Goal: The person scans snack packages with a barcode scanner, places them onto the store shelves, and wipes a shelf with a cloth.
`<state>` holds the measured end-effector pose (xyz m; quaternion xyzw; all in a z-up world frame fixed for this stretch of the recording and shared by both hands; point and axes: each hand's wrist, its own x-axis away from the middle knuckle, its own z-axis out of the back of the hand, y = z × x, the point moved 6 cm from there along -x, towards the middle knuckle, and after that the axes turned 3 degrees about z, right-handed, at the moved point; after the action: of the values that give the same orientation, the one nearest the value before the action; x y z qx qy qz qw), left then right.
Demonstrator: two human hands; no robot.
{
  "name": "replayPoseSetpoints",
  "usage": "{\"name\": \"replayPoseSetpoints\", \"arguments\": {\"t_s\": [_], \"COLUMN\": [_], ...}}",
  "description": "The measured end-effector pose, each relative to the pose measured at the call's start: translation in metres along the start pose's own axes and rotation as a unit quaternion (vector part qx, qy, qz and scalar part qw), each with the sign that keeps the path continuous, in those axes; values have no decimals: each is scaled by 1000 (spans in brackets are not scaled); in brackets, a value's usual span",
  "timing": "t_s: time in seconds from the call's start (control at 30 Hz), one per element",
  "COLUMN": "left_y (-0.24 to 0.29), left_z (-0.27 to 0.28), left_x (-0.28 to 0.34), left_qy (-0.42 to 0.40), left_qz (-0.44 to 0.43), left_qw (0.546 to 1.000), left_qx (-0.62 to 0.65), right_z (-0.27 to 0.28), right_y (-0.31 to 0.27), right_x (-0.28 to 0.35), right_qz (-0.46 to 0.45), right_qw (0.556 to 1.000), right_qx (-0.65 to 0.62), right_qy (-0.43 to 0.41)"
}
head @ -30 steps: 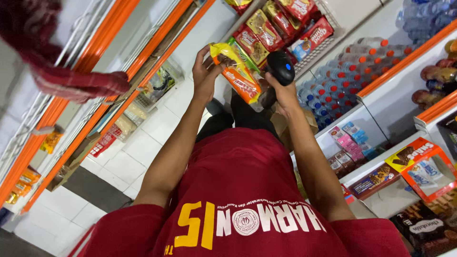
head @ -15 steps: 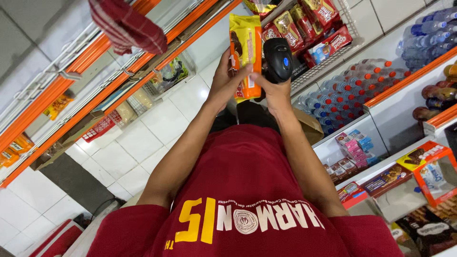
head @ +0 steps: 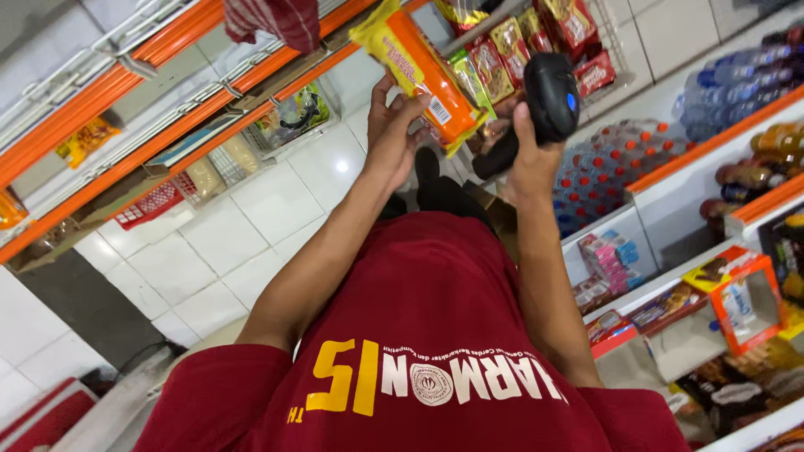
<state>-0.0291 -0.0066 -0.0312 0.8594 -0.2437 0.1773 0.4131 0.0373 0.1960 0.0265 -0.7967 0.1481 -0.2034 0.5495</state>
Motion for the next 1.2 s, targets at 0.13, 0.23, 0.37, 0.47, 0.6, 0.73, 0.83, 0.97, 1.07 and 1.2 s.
{"name": "replayPoseSetpoints", "arguments": {"t_s": [0.13,0.23,0.37,0.47,0.6,0.73,0.83,0.97,1.07,1.2], "left_y": [8,20,40,44,44,44,46,49,53,67], "left_z": [-9,-22,-36,-43,-43,-38,-38,-33,-23,-16], "left_x": [5,4,3,0,-1,0,3,7,5,10], "left_qy": [20,17,20,17,36,84,74,79,80,67], "left_qz": [-72,-152,-239,-261,-287,-292,-327,-350,-347,-336], "left_qw": [995,981,958,947,939,938,923,914,908,903], "left_qx": [68,121,158,186,185,166,190,191,220,259], "right_z": [-10,-23,-47,-62,-76,-80,-83,-92,-98,-110], "right_y": [-26,-34,-31,-24,-22,-27,-33,-35,-29,-18], "right_x": [1,-2,6,9,7,4,0,3,5,8], "right_qz": [73,89,34,12,21,22,28,10,-1,-2], "right_qw": [991,984,982,973,958,948,945,940,936,927], "right_qx": [85,138,126,158,161,141,130,135,141,154], "right_qy": [-67,-72,-134,-169,-238,-285,-299,-313,-321,-341]}}
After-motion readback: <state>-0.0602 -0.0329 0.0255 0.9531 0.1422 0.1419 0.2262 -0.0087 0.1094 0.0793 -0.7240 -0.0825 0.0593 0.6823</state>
